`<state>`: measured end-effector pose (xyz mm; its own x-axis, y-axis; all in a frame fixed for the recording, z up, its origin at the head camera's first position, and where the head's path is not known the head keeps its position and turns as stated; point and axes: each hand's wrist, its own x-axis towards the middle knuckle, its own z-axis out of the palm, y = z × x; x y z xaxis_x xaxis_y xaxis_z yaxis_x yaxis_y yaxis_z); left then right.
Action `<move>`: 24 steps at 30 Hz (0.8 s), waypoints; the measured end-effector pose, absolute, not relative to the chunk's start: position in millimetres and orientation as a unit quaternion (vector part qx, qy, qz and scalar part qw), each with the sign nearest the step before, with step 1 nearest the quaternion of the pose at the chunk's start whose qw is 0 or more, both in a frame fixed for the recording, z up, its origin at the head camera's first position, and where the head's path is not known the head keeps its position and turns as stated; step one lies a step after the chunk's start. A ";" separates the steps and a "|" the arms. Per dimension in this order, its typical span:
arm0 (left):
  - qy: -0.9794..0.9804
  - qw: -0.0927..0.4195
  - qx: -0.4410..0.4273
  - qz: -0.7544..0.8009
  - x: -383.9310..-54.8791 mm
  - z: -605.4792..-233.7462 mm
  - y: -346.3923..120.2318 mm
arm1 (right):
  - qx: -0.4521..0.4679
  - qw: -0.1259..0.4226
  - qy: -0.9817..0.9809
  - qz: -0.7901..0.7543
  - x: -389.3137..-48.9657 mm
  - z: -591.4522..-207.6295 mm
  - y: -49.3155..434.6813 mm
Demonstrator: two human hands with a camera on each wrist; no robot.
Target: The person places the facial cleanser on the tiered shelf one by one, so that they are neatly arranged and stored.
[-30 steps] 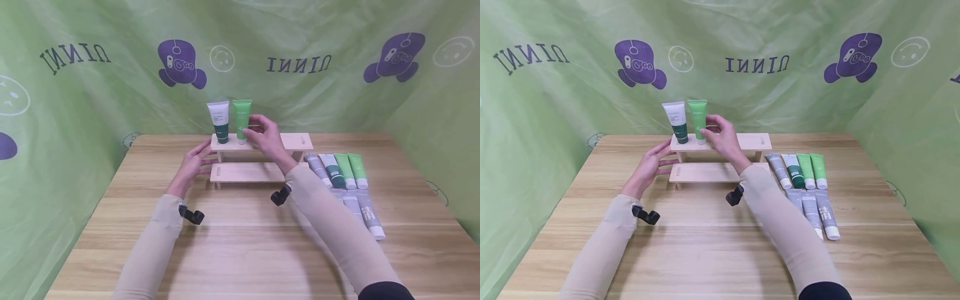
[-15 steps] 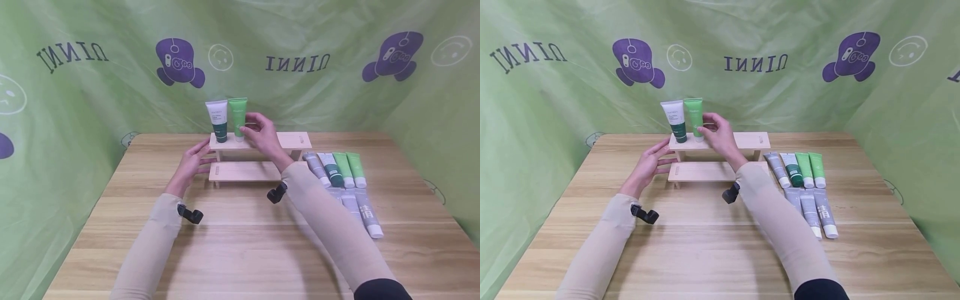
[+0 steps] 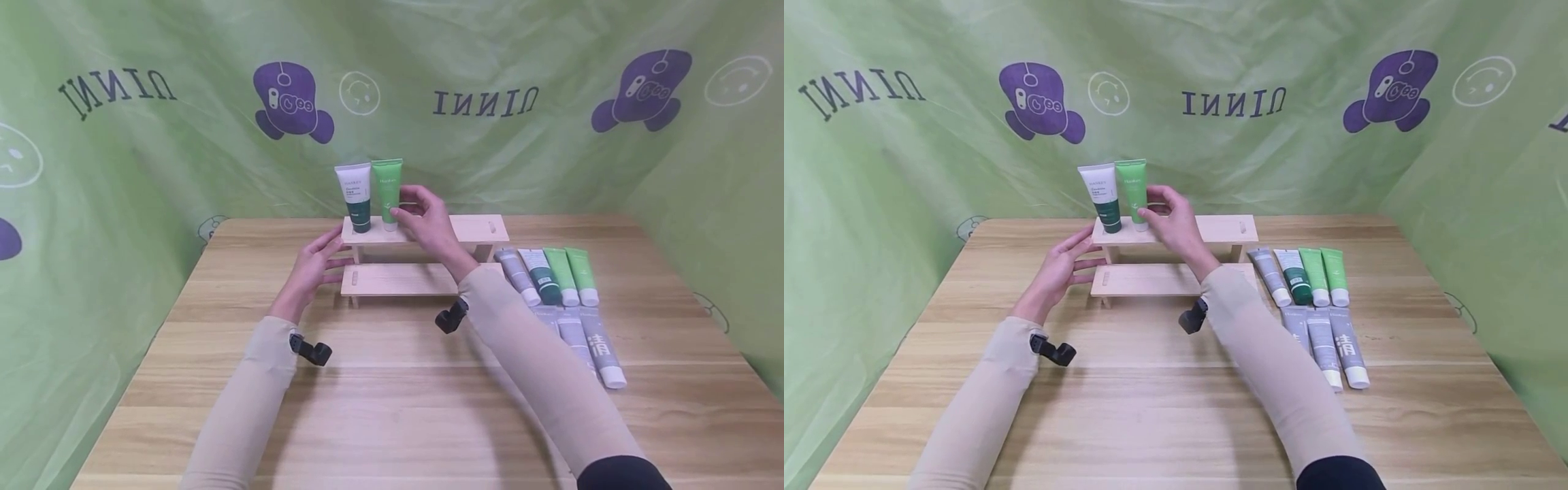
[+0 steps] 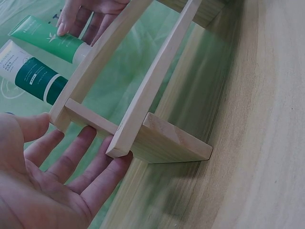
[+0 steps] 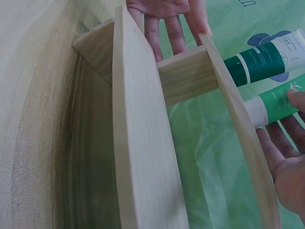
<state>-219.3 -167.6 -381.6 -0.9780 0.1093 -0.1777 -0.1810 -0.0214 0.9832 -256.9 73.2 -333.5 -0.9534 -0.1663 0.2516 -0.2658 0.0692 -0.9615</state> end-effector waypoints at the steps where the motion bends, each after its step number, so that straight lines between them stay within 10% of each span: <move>1: 0.692 0.103 -0.024 0.714 -219.9 -382.0 -166.7 | 0.145 0.037 -0.731 0.666 -256.8 -333.9 74.0; 24: 0.693 0.108 -0.019 0.712 -222.5 -383.5 -167.7 | 0.131 0.036 -0.714 0.687 -240.5 -323.6 107.4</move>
